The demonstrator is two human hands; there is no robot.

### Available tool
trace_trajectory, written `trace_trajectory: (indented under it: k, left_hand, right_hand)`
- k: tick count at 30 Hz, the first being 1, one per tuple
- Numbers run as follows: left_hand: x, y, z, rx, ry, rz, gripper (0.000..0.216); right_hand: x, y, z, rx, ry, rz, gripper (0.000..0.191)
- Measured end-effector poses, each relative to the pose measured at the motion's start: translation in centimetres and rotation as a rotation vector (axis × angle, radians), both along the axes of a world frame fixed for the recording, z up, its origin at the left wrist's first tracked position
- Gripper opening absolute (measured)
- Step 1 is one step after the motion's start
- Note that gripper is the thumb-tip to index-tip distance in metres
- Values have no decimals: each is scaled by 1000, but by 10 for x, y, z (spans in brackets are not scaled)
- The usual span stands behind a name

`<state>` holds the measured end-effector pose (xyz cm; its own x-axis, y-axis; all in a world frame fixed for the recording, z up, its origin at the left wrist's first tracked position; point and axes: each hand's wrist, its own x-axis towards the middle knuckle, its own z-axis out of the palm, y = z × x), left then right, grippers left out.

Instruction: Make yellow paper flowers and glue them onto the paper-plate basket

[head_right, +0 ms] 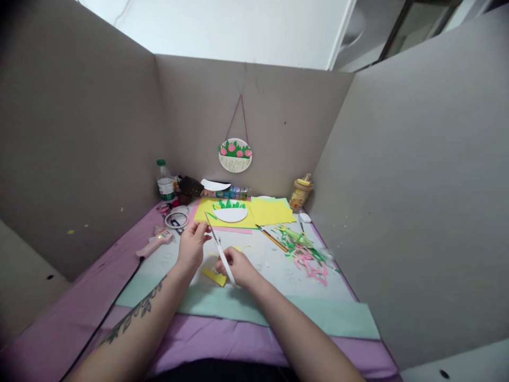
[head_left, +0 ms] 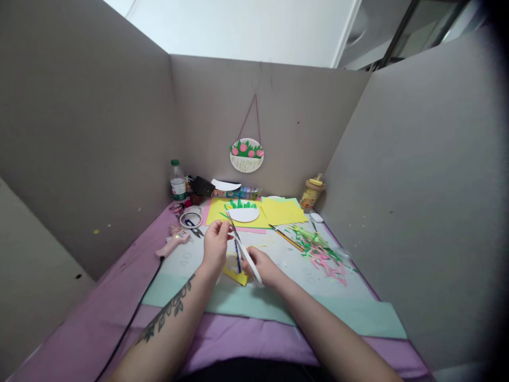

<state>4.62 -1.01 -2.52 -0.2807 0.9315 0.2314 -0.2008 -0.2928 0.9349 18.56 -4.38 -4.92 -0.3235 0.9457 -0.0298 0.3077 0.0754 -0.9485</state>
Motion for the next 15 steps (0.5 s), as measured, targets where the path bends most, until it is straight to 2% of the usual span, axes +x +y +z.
trace_trajectory:
  k: [15]
  left_hand:
    - [2,-1,-3,-13,1,63,22]
  right_hand:
    - [-3,1,-4,-24,9,-6,15]
